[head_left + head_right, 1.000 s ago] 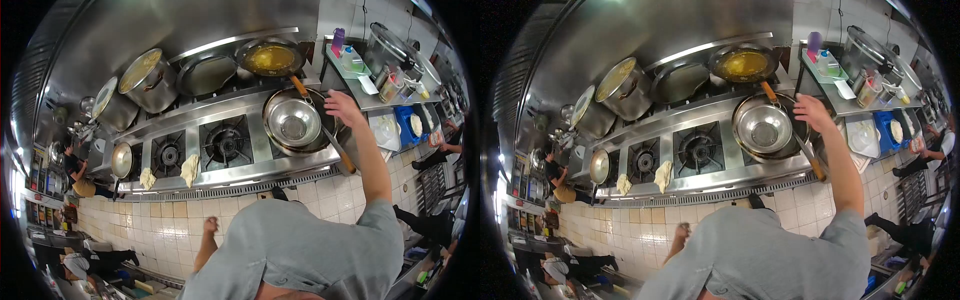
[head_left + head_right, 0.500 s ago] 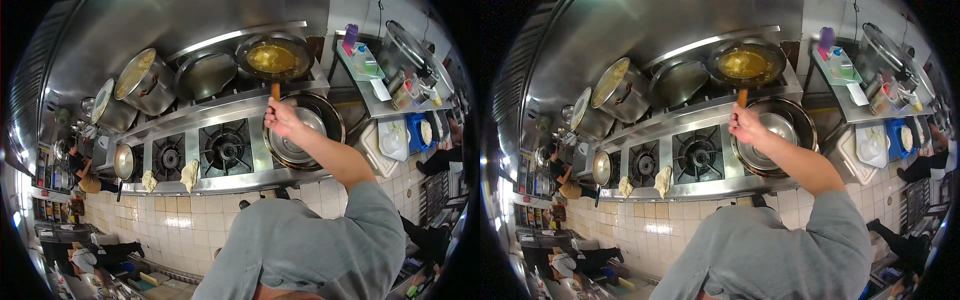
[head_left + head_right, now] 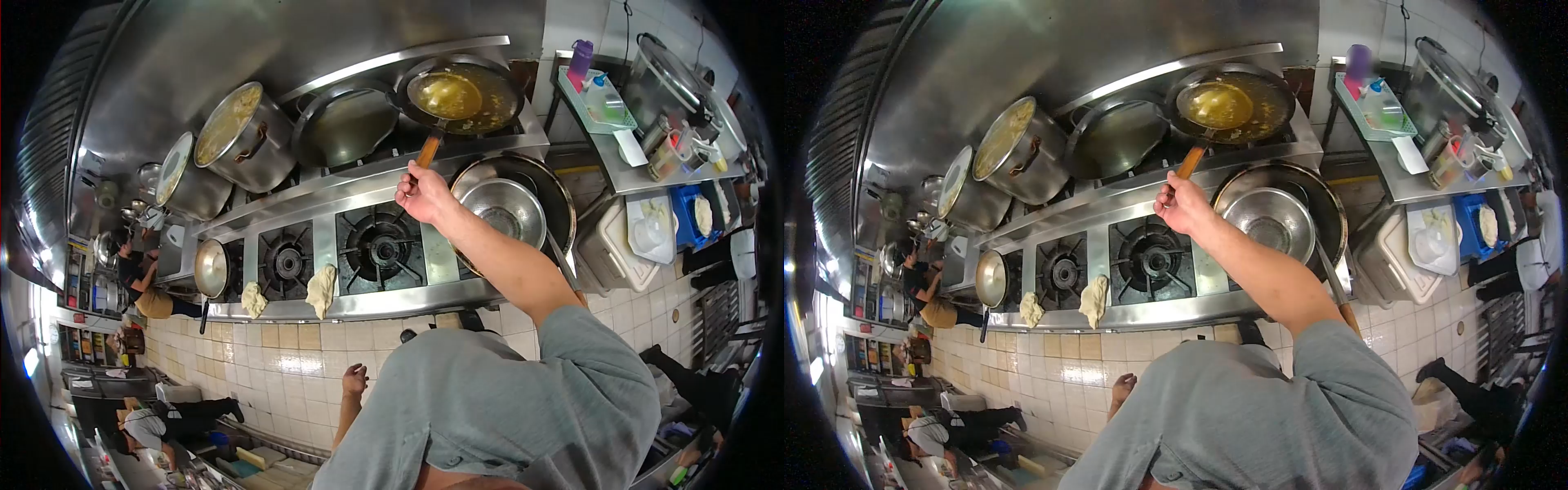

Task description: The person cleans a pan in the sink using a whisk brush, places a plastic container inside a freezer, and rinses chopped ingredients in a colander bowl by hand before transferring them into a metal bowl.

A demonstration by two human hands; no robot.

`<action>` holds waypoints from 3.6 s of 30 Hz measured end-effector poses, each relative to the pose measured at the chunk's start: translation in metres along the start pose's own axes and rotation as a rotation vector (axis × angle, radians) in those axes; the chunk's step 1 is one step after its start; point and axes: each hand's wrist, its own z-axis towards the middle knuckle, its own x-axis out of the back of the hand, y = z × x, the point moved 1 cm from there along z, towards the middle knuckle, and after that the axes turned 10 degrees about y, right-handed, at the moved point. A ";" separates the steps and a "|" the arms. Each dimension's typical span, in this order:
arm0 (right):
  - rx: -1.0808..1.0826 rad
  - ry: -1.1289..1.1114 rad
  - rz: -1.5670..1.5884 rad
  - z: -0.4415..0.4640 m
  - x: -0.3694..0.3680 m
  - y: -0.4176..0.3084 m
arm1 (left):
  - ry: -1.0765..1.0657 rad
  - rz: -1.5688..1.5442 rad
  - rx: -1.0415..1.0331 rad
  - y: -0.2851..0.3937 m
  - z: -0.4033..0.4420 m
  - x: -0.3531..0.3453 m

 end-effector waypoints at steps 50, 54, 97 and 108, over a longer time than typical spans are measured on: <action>0.035 -0.036 -0.235 0.001 0.014 -0.012 | 0.080 0.189 -0.034 -0.101 0.030 0.007; 0.112 0.029 -0.228 0.013 0.028 -0.014 | 0.057 0.118 -0.144 -0.081 0.006 0.014; 0.048 -0.184 -0.496 -0.046 0.053 0.015 | -0.078 0.045 0.112 -0.020 -0.003 0.008; 0.184 -0.316 -1.820 -0.078 0.237 0.088 | -0.149 0.110 0.139 -0.013 0.020 0.009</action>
